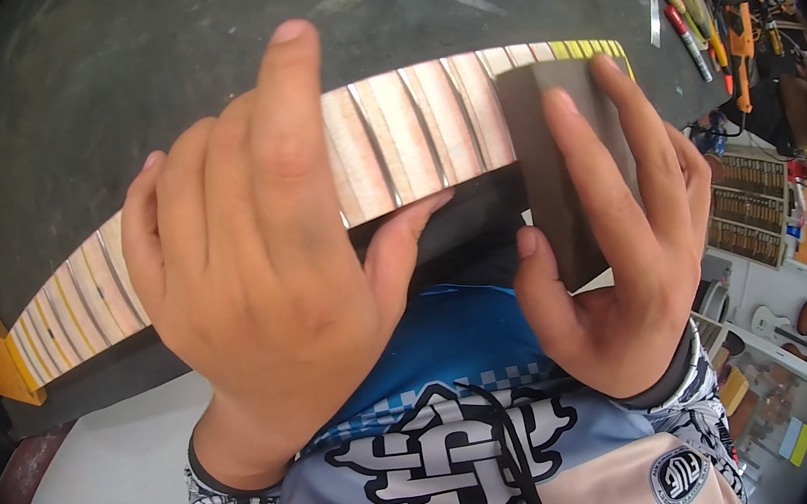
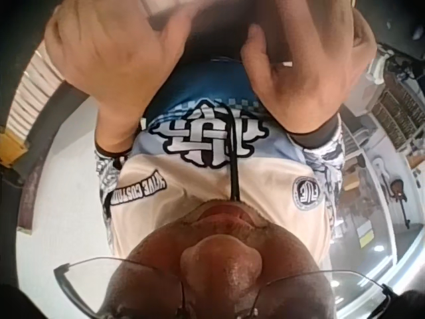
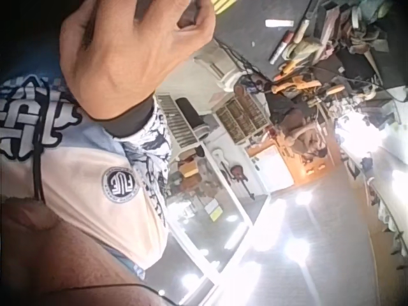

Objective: Sanding the frets on a guitar neck using a sanding block.

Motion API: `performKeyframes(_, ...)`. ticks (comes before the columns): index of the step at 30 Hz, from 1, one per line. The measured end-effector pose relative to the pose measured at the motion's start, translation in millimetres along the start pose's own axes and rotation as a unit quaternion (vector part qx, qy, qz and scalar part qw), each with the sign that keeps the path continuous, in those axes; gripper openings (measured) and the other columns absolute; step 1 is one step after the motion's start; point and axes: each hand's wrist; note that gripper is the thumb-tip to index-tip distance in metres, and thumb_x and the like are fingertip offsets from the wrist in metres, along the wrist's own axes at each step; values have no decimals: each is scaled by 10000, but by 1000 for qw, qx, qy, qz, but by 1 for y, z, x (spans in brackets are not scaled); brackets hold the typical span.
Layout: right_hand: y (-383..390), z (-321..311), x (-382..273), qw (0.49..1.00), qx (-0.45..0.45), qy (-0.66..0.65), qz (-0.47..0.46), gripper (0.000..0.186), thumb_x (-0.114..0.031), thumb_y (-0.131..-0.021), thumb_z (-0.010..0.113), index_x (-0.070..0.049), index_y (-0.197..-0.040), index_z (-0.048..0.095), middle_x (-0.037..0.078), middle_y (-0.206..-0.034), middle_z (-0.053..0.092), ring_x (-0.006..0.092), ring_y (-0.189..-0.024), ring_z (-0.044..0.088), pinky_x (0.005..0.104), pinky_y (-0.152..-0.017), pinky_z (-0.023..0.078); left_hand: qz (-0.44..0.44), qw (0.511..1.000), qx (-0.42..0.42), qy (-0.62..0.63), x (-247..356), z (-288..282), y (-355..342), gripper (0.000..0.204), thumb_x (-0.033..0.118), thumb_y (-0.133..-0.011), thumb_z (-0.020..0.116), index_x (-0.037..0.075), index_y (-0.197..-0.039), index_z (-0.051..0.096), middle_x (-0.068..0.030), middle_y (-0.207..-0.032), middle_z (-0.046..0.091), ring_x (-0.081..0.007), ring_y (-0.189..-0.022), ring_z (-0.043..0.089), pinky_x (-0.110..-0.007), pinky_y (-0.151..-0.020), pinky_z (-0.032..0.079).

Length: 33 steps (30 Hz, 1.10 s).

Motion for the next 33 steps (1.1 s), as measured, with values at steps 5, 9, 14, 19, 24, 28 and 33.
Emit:
performKeyframes(5, 4, 10, -3, 995, 98, -1, -12, 610, -72, -784, 674, 35, -1383, 627, 275, -1474, 546, 388, -1255, 572, 438, -1089, 401, 27, 999, 36, 22, -8, 8, 3, 892, 446, -713, 862, 8, -1420, 539, -114, -1241, 680, -278, -974, 657, -422, -892, 478)
performKeyframes(9, -11, 19, -6, 997, 72, 13, -19, 596, -66, -770, 672, 29, -1358, 655, 262, -1441, 586, 365, -1220, 593, 424, -1095, 393, 26, 998, 51, 19, -6, 9, 2, 822, 480, -747, 817, 23, -1387, 577, -84, -1150, 690, -257, -934, 661, -427, -865, 496)
performKeyframes(14, -16, 9, -8, 997, 43, 43, -41, 595, -57, -751, 686, 15, -1341, 668, 258, -1439, 589, 361, -1232, 591, 429, -1090, 406, 17, 999, 50, 3, -9, 7, 2, 798, 494, -734, 806, 33, -1355, 610, -49, -1057, 689, -245, -918, 657, -432, -864, 500)
performKeyframes(19, -14, 16, 3, 989, 149, 18, 1, 751, -46, -687, 778, -6, -1411, 584, 232, -1439, 547, 381, -1272, 569, 449, -1119, 421, 15, 999, 50, -3, -3, 11, 0, 833, 487, -693, 825, 43, -1363, 608, -53, -1076, 694, -241, -927, 660, -427, -886, 496)
performKeyframes(24, -9, 19, 2, 980, 148, 131, 16, 781, -11, -622, 840, -57, -1375, 637, 196, -1409, 542, 361, -1282, 550, 432, -1009, 516, 24, 999, 45, 11, -6, 10, 3, 845, 457, -680, 844, 38, -1373, 603, -58, -1101, 700, -245, -936, 663, -425, -904, 493)
performKeyframes(28, -7, 2, -7, 985, 47, 159, -38, 724, -146, -719, 804, -5, -1402, 611, 218, -1450, 519, 389, -1270, 549, 465, -1076, 444, 31, 999, 38, 4, -11, 7, 7, 854, 446, -674, 853, 38, -1379, 598, -58, -1111, 703, -250, -942, 665, -425, -909, 492)
performKeyframes(33, -5, 5, -3, 990, 118, 38, -67, 595, -113, -774, 781, 26, -1340, 666, 267, -1486, 459, 394, -1340, 514, 468, -1086, 429, 32, 998, 54, 13, -13, 12, 10, 854, 441, -670, 856, 37, -1377, 600, -62, -1118, 705, -253, -943, 665, -422, -908, 493)
Point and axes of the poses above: each hand's wrist, its own y-axis away from the middle knuckle, its own z-axis out of the palm, x = y × z
